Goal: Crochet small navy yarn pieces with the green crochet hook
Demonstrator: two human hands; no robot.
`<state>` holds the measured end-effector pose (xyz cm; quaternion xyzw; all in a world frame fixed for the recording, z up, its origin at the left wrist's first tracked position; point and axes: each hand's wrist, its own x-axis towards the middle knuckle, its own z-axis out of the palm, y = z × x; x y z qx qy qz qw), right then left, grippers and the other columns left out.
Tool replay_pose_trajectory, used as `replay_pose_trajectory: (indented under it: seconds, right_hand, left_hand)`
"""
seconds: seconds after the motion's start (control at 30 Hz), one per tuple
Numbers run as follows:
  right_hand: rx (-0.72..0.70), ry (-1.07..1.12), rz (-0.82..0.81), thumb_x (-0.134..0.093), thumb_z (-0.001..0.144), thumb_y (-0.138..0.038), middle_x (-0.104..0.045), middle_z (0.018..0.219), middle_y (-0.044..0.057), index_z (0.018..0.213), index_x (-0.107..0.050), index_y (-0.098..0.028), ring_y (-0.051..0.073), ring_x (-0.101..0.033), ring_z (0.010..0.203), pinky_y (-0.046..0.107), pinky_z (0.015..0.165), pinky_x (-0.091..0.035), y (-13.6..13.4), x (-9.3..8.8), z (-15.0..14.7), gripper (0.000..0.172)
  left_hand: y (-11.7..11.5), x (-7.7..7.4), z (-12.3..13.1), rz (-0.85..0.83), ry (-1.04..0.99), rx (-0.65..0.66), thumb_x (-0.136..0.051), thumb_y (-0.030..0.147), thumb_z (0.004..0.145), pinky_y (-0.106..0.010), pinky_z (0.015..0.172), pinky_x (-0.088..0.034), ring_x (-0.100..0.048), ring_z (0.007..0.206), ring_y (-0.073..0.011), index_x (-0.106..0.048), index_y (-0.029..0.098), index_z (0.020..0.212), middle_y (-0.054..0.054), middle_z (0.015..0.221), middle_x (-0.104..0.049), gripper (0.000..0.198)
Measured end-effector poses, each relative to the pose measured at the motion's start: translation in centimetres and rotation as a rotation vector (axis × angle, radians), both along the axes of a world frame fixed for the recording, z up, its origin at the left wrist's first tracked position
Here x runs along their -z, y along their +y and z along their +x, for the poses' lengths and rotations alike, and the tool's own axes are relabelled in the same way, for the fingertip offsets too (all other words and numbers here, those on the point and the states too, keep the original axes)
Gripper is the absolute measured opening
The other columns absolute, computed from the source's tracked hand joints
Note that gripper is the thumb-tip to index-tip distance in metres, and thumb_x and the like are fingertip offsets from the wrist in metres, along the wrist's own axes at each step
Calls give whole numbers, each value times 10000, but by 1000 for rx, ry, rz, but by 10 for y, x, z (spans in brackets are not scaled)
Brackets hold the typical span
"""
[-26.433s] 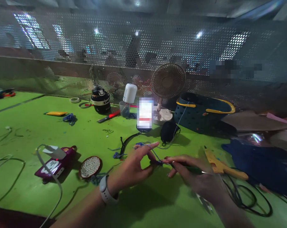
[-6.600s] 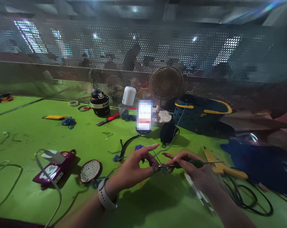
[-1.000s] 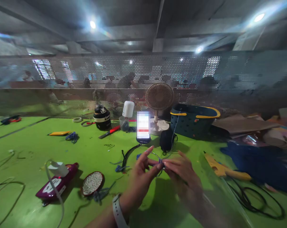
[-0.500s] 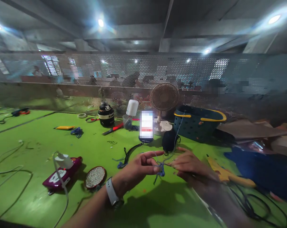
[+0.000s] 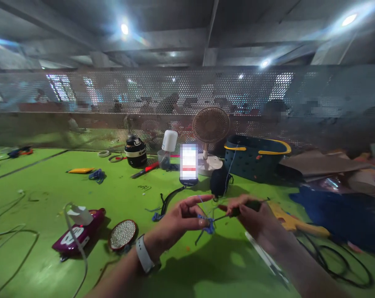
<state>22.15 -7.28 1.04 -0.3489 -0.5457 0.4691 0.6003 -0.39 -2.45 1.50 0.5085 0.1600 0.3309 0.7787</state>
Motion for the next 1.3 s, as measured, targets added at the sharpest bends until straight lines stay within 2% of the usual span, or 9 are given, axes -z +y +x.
replay_pose_trajectory:
  seconds: [0.07, 0.17, 0.33, 0.43, 0.5, 0.67, 0.83, 1.03, 1.3]
  right_hand:
    - [-48, 118, -177, -752, 797, -368, -760, 829, 25, 827, -733, -244, 208, -719, 808, 418, 843, -567, 1, 9, -10, 129]
    - [137, 134, -116, -771, 772, -394, -766, 795, 29, 793, -738, -242, 210, -728, 763, 359, 723, -601, -2, 16, -28, 156]
    - [444, -446, 439, -681, 863, -245, -770, 998, 24, 969, -738, -306, 218, -707, 964, 401, 899, -549, -10, 13, -39, 135]
    - [505, -722, 774, -662, 864, -157, -769, 1077, 40, 1124, -681, -309, 218, -722, 967, 469, 1002, -476, -9, 16, -35, 301]
    - [523, -817, 851, -648, 871, -149, -762, 1107, 62, 1181, -646, -301, 224, -733, 950, 491, 1013, -462, -7, 18, -33, 345]
    - [482, -675, 659, -596, 925, -214, -762, 1100, 28, 1124, -647, -324, 219, -720, 982, 512, 1072, -405, -9, 17, -33, 233]
    - [432, -466, 455, -619, 918, -273, -764, 1057, -6, 1041, -689, -346, 220, -683, 1075, 449, 1002, -486, -15, 8, -35, 159]
    - [461, -408, 445, -635, 904, -277, -778, 1029, 3, 1006, -713, -329, 232, -683, 1074, 468, 1023, -471, -15, 4, -35, 139]
    - [467, -470, 472, -611, 919, -271, -781, 1029, 8, 1008, -714, -317, 226, -708, 1019, 456, 1017, -483, -17, -5, -35, 144]
  left_hand:
    - [-6, -2, 3, 85, 75, -95, -840, 201, 682, -261, 713, -473, -600, 703, -116, -565, 201, 1339, 13, 739, -633, 712]
    - [-15, -1, 11, 281, 195, -346, -807, 249, 727, -340, 780, -488, -613, 780, -172, -448, 201, 1433, -16, 781, -659, 794]
    - [-23, 4, 19, 500, 326, -599, -755, 325, 782, -447, 911, -454, -642, 821, -228, -367, 189, 1478, -37, 792, -716, 808]
    - [-25, 8, 21, 526, 338, -617, -728, 330, 811, -472, 978, -419, -657, 876, -238, -299, 199, 1505, -30, 819, -733, 827]
    - [-27, 13, 23, 518, 324, -577, -700, 328, 839, -470, 992, -411, -660, 905, -235, -248, 224, 1524, -36, 879, -744, 827]
    - [-29, 20, 27, 339, 160, -462, -677, 333, 862, -410, 929, -455, -639, 944, -221, -180, 256, 1544, -51, 932, -736, 847]
    - [-29, 15, 25, 238, 103, -408, -671, 355, 866, -357, 848, -477, -616, 864, -186, -218, 246, 1537, -27, 844, -688, 817]
    - [-27, 11, 20, 309, 177, -432, -693, 361, 847, -405, 907, -460, -630, 952, -223, -349, 235, 1488, -69, 933, -726, 739]
    - [-27, 7, 19, 323, 183, -420, -670, 358, 862, -441, 948, -449, -647, 948, -236, -321, 205, 1501, -90, 969, -746, 745]
